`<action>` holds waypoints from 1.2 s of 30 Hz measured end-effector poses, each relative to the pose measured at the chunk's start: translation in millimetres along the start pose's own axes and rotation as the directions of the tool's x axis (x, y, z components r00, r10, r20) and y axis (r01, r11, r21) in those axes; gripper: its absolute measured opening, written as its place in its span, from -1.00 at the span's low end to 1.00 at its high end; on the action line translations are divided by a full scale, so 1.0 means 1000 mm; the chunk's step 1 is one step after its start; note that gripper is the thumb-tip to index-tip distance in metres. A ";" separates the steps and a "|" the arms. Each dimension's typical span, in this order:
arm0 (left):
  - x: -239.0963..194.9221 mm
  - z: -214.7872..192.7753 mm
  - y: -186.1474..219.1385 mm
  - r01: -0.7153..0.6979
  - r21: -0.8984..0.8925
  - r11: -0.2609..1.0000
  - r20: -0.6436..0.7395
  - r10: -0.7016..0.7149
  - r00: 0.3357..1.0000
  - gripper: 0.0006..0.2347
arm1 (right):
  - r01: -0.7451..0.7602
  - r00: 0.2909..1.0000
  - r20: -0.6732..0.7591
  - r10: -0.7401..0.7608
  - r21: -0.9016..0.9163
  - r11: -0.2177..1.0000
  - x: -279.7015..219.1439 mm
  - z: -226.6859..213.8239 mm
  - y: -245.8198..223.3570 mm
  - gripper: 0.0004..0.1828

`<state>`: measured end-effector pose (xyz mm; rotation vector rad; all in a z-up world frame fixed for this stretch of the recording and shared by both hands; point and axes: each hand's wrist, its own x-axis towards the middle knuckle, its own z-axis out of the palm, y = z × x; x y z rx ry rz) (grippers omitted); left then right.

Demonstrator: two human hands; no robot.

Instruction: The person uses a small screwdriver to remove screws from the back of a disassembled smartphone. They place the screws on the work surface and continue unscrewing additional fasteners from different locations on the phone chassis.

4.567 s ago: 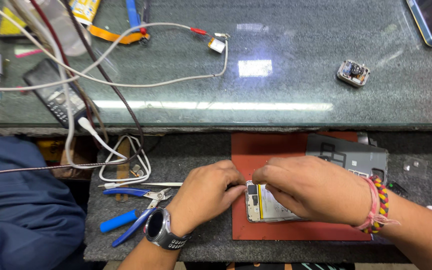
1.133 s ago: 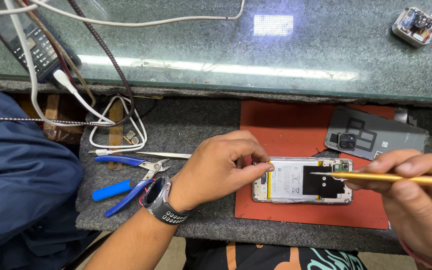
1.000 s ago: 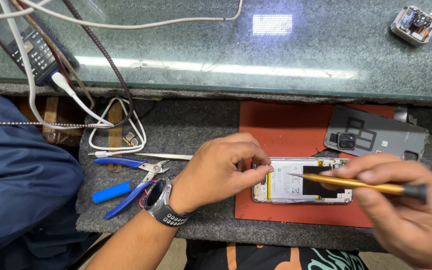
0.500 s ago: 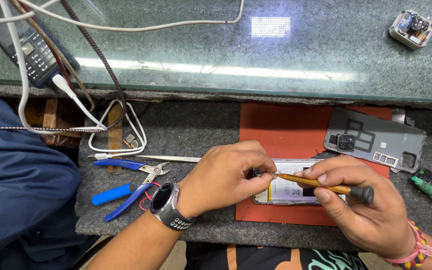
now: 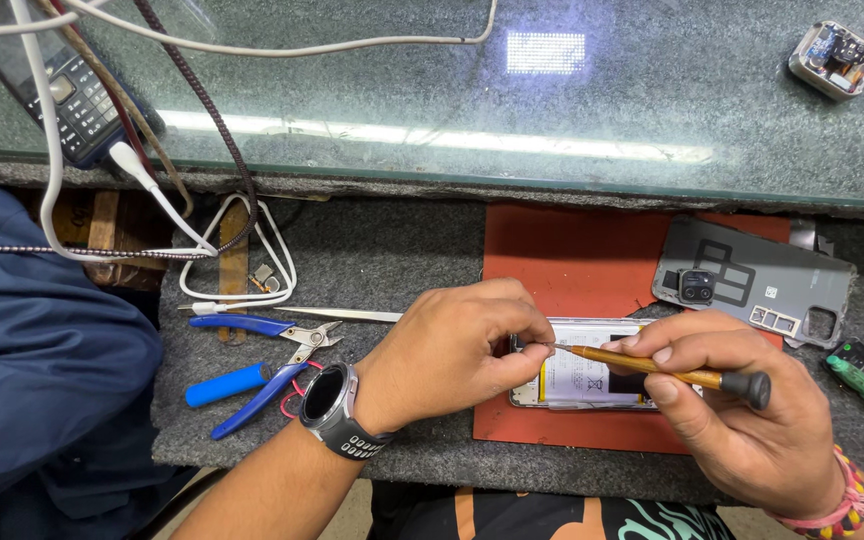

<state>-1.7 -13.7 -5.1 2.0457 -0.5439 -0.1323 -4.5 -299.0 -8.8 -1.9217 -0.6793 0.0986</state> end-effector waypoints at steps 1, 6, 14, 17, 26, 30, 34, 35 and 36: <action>0.000 0.000 -0.001 0.002 -0.003 1.000 0.003 -0.002 1.000 -0.91 | -0.003 1.000 -0.001 0.003 -0.004 1.000 -0.001 0.000 0.000 -0.80; -0.001 0.001 -0.001 -0.016 -0.009 1.000 -0.010 0.016 1.000 -0.91 | -0.005 1.000 -0.002 0.005 0.010 1.000 -0.002 0.000 0.002 -0.80; -0.002 -0.001 0.000 -0.010 -0.024 1.000 -0.010 0.010 1.000 -0.91 | 0.005 1.000 0.003 -0.005 0.001 1.000 -0.001 0.000 0.003 -0.79; -0.001 -0.001 0.000 -0.014 -0.014 1.000 -0.002 0.014 1.000 -0.91 | -0.010 1.000 0.013 0.010 0.016 1.000 -0.001 0.000 0.004 -0.78; -0.002 0.000 0.001 -0.021 -0.028 0.999 -0.008 0.021 1.000 -0.91 | -0.035 0.999 -0.007 0.036 0.069 0.997 -0.001 0.003 0.000 -0.76; -0.001 -0.001 0.000 0.002 -0.010 1.000 0.022 -0.002 1.000 -0.90 | -0.001 1.000 -0.008 0.001 0.043 0.999 -0.001 0.003 0.000 -0.76; -0.002 -0.003 0.000 -0.015 -0.037 0.999 0.023 0.016 1.000 -0.85 | -0.007 1.000 0.016 0.006 0.022 1.000 0.000 0.001 -0.001 -0.76; -0.002 -0.004 0.000 -0.027 -0.043 0.999 0.020 0.028 0.999 -0.83 | -0.010 1.000 0.023 0.010 0.019 1.000 0.001 0.001 -0.002 -0.77; -0.002 -0.006 -0.001 -0.023 -0.029 0.999 0.015 0.023 1.000 -0.83 | -0.007 1.000 0.026 0.007 0.006 1.000 0.001 0.001 -0.002 -0.78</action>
